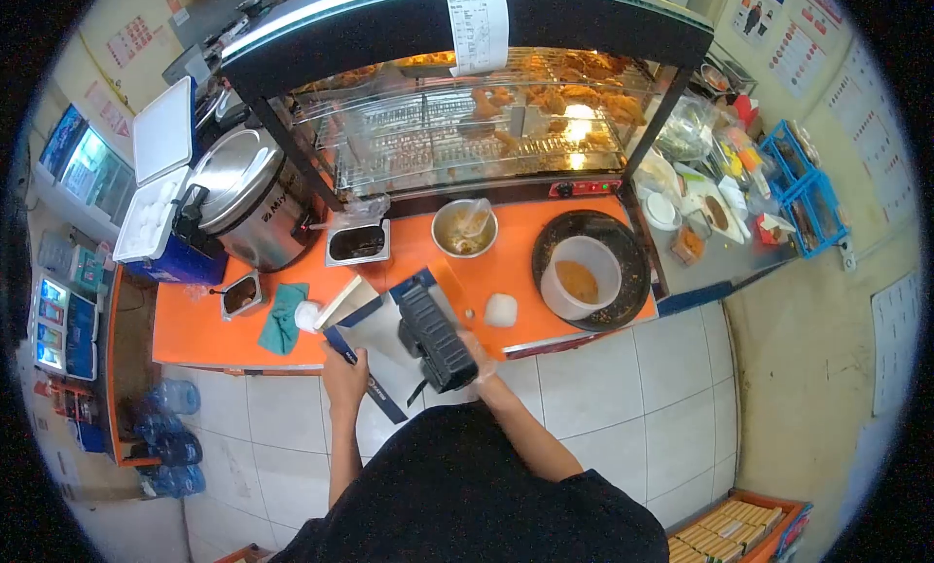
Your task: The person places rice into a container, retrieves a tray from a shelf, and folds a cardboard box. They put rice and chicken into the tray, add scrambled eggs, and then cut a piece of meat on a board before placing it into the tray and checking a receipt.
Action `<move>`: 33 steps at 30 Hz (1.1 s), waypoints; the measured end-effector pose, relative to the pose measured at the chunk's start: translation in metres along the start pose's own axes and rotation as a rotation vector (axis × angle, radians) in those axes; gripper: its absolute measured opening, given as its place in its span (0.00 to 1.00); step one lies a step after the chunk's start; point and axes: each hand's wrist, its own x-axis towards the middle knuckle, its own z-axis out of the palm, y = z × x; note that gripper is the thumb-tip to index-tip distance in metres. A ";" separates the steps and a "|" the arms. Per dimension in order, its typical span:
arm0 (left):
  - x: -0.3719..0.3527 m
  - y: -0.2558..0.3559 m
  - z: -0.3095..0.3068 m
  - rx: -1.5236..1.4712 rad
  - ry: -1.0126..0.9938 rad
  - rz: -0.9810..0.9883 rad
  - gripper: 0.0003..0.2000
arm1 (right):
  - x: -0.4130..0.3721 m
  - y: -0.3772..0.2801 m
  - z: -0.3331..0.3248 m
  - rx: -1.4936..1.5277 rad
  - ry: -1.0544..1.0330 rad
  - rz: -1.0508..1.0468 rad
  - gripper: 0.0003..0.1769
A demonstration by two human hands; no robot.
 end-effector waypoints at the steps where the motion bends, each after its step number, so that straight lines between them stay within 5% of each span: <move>1: 0.000 0.001 -0.001 0.017 -0.016 -0.007 0.30 | 0.009 -0.005 -0.013 -0.293 0.022 0.055 0.22; 2: 0.000 0.003 0.001 0.034 -0.031 -0.014 0.30 | 0.017 -0.008 -0.024 -0.587 0.043 0.108 0.23; 3: -0.001 0.003 0.008 0.029 -0.036 0.000 0.30 | 0.021 -0.001 -0.027 -1.259 0.139 -0.267 0.24; 4: -0.002 0.003 0.016 0.028 -0.042 0.013 0.31 | 0.022 -0.010 -0.006 -1.394 0.160 -0.047 0.22; 6: -0.003 0.008 0.025 0.031 -0.054 0.019 0.32 | 0.039 0.008 -0.014 -1.654 0.104 -0.048 0.19; 9: 0.000 0.012 0.036 0.005 -0.050 0.001 0.31 | 0.062 0.049 -0.038 -1.718 0.212 0.010 0.18; 12: 0.003 0.008 0.042 -0.040 -0.065 -0.019 0.31 | 0.082 0.075 -0.050 -1.435 0.182 -0.009 0.22; 15: 0.015 -0.023 0.055 -0.035 -0.069 -0.003 0.33 | 0.094 0.080 -0.073 -1.600 -0.227 -0.177 0.30; 17: 0.026 -0.045 0.067 -0.244 0.075 0.227 0.31 | 0.104 0.087 -0.104 -1.908 -0.438 -0.185 0.31; 19: 0.033 -0.064 0.073 -0.138 -0.036 0.085 0.27 | 0.116 0.100 -0.146 -2.055 -0.539 -0.701 0.26; 20: 0.034 -0.066 0.073 -0.107 -0.064 0.042 0.28 | 0.106 0.053 -0.092 -2.237 -0.681 -0.447 0.22; 22: 0.030 -0.050 0.060 -0.155 -0.079 -0.063 0.28 | 0.123 0.068 -0.119 -2.097 -0.656 -0.921 0.17; 25: 0.030 -0.055 0.060 -0.117 -0.045 -0.075 0.34 | 0.142 0.075 -0.122 -2.159 -0.973 -0.690 0.13; 33: 0.033 -0.060 0.060 -0.176 -0.028 -0.130 0.27 | 0.091 0.038 -0.060 -1.416 -0.827 -0.249 0.10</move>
